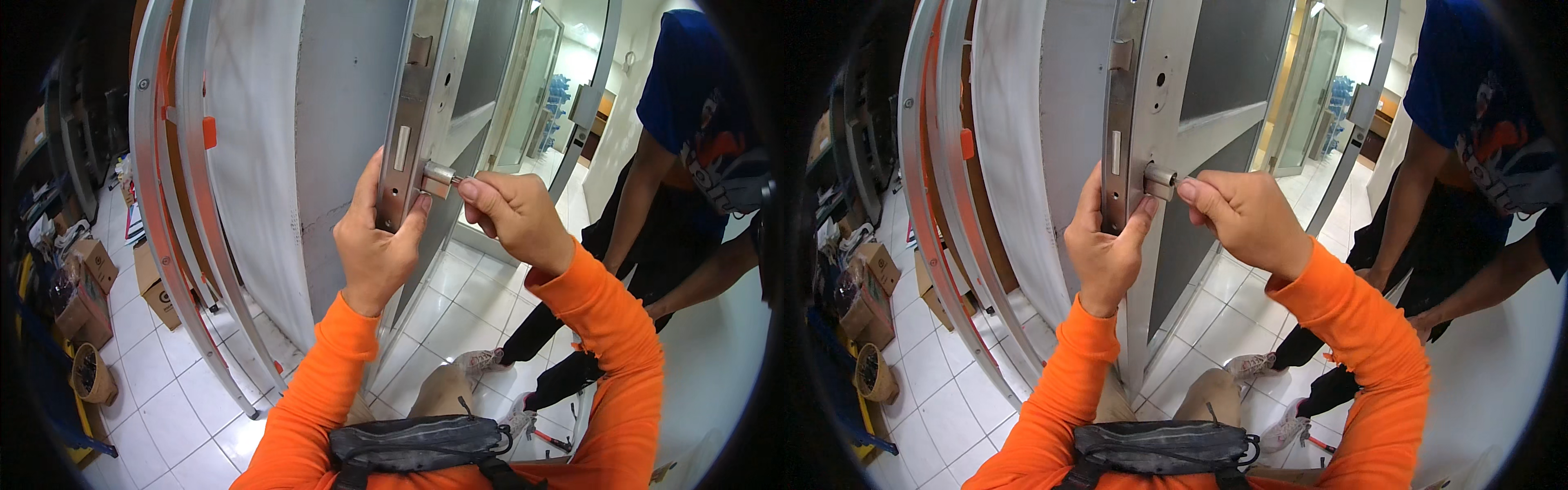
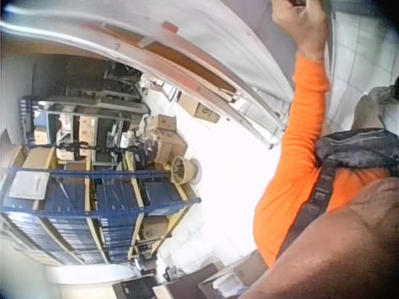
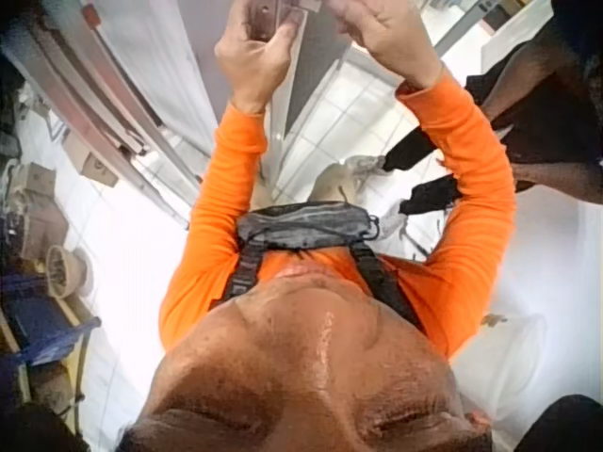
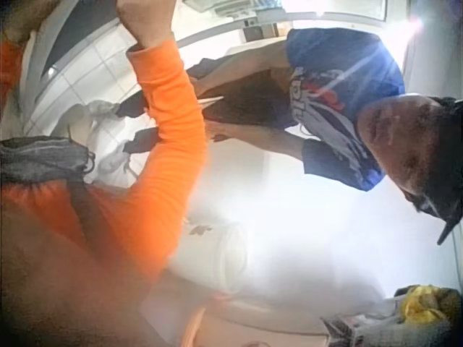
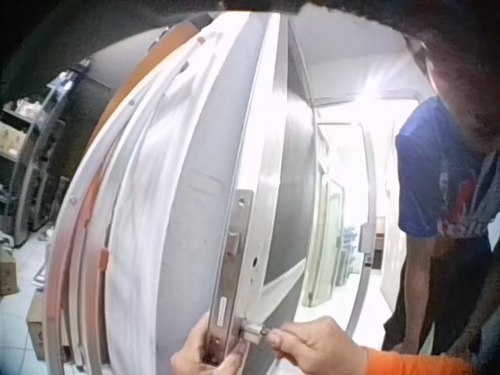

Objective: The person uses pliers to pull a metal piece from a door lock and then inserts a lock cylinder into the opening by hand.

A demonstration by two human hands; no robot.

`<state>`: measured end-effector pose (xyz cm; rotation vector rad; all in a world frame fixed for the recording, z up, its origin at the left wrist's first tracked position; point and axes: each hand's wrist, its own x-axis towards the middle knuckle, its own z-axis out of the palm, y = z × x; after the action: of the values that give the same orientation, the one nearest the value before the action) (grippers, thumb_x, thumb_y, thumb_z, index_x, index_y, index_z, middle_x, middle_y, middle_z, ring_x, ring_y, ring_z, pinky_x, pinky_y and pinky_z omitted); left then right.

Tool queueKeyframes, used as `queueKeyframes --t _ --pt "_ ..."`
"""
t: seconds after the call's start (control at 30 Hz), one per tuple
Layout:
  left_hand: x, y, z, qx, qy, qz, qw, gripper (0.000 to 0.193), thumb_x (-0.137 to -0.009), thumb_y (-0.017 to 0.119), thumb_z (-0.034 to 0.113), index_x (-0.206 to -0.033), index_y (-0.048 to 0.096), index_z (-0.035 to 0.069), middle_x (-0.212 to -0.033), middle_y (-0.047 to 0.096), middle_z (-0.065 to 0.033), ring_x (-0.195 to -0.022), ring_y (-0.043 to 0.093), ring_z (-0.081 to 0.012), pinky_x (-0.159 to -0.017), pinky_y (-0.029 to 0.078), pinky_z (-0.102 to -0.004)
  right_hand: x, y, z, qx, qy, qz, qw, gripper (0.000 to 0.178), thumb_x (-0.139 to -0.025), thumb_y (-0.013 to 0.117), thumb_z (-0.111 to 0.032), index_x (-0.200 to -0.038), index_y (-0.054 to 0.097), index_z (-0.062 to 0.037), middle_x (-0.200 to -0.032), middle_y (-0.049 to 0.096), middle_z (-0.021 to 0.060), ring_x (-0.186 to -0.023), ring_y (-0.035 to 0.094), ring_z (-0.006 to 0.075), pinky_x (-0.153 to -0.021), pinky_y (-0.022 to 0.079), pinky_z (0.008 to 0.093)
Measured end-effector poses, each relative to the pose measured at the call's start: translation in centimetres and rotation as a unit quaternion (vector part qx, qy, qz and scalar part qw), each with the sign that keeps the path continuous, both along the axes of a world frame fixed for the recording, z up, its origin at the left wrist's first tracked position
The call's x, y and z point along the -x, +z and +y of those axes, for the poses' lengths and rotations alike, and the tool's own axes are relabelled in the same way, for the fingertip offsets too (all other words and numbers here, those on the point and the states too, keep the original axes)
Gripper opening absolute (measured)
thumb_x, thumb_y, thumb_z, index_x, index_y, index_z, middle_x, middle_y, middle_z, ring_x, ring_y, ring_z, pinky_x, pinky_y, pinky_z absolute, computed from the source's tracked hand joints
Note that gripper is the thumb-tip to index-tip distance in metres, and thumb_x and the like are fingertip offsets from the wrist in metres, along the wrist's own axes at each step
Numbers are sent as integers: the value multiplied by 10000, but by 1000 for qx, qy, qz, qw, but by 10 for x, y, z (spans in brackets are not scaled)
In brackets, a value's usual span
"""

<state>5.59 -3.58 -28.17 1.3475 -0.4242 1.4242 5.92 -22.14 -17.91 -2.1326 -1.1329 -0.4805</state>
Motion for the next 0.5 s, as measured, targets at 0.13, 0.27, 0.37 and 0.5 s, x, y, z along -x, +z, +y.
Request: queueKeyframes --t 0.13,0.27,0.37,0.5 --pt "5 3 3 -8 -19 71 997 647 -867 806 28 -1472 581 4 -948 781 -75 -736 655 -61 -718 544 -232 -1 3 3 3 -14 2 1000 434 -1071 599 -324 -781 708 -20 -636 648 67 -562 589 167 -560 472 327" --pt "-5 0 10 10 -19 13 1000 618 -877 804 31 -1456 589 3 -941 779 -65 -745 654 -55 -719 543 -232 -1 9 15 -11 12 78 997 432 -1072 576 -316 -790 714 -20 -635 644 75 -574 603 190 -582 481 342" --pt "-4 4 21 -2 -12 40 999 596 -891 801 33 -1448 591 1 -961 780 -72 -761 657 -61 -731 544 -233 -3 16 22 67 10 -17 998 433 -1076 548 -321 -816 714 -17 -629 630 87 -582 609 215 -604 488 358" --pt "-2 3 33 -7 -16 54 998 578 -913 802 43 -1449 589 1 -1005 782 -72 -844 682 -74 -784 550 -240 -13 12 18 41 31 -9 999 394 -1077 541 -331 -888 708 -27 -692 663 130 -635 648 302 -628 500 409"
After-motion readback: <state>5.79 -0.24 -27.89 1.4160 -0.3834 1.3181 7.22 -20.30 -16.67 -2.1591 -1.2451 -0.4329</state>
